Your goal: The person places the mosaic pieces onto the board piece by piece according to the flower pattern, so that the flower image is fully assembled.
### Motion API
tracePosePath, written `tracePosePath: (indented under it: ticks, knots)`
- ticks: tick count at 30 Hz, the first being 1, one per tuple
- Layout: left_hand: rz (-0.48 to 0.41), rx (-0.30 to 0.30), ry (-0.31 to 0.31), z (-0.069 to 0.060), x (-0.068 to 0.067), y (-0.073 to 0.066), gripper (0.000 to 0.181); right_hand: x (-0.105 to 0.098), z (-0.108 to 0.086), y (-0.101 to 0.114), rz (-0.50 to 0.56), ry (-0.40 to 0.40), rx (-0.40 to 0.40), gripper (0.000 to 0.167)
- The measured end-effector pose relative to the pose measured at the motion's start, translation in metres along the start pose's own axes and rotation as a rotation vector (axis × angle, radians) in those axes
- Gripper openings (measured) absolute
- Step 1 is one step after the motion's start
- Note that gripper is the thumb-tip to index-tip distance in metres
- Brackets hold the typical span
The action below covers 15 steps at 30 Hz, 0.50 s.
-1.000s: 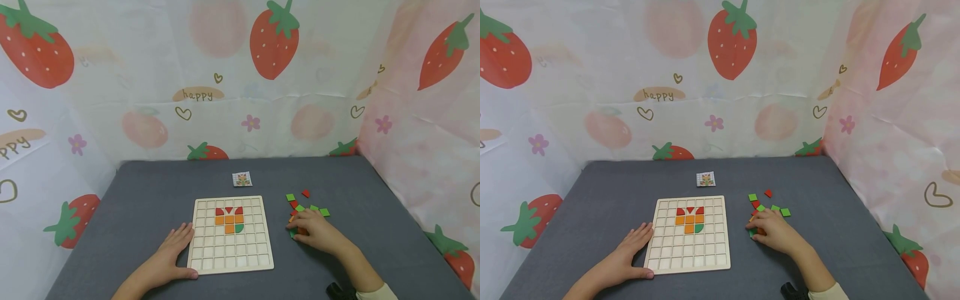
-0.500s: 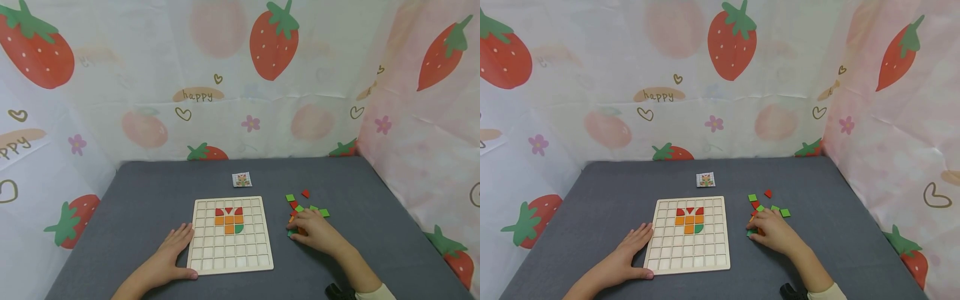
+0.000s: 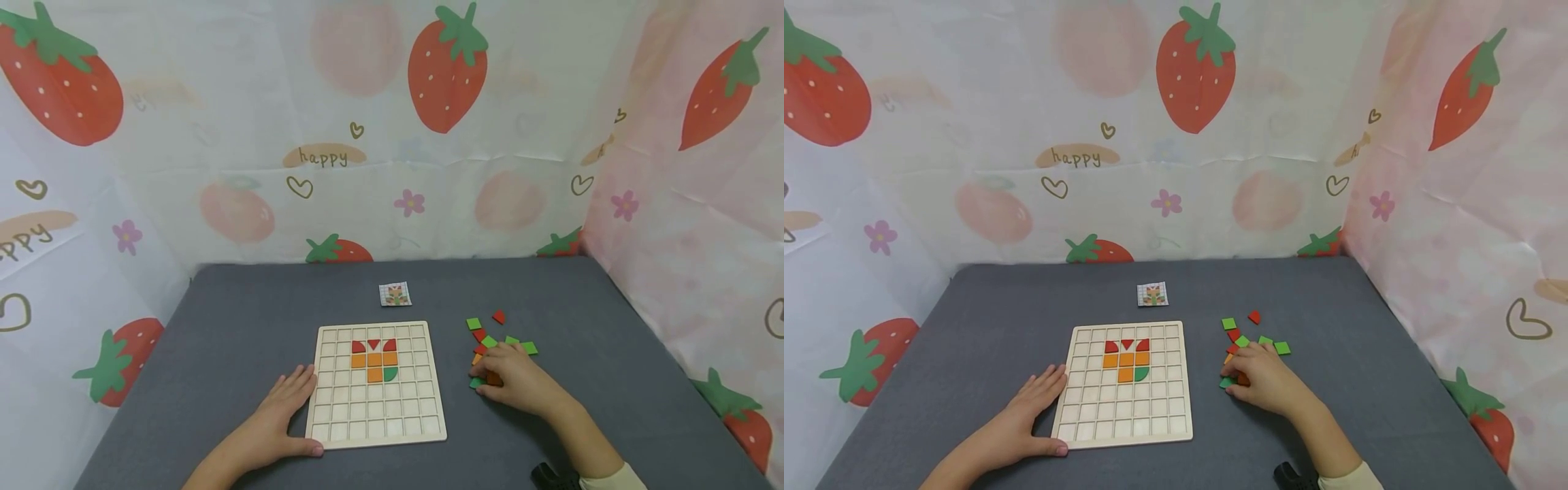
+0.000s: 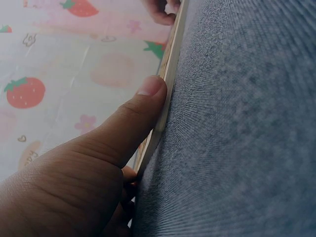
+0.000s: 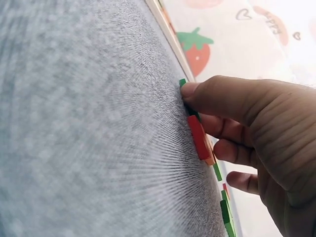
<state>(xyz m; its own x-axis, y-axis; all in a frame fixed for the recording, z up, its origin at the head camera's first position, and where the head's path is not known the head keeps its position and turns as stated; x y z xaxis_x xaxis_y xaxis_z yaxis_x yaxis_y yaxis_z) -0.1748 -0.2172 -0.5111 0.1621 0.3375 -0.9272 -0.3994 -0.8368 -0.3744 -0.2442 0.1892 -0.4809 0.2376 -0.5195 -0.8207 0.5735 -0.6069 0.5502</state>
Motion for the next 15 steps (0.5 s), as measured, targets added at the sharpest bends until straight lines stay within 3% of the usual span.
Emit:
tracePosePath:
  ticks: [15]
  knots:
    - [-0.011, -0.004, 0.014, 0.0008, 0.0009, 0.0007, 0.126, -0.0037, 0.0085, 0.0078, 0.083, -0.013, -0.007, 0.021]
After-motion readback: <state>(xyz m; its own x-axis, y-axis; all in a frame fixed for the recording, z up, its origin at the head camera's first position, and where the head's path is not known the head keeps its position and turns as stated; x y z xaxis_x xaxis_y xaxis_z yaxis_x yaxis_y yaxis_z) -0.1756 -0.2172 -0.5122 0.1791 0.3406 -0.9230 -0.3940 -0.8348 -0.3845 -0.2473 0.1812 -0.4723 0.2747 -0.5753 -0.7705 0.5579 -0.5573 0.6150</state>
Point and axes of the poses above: each hand's wrist, its own z-axis towards the middle knuckle, its own x-axis out of the palm, y = z × x, the point moved 6 cm from there along z, towards the middle knuckle, and after that the axes turned 14 degrees about z, right-handed, at the moved point
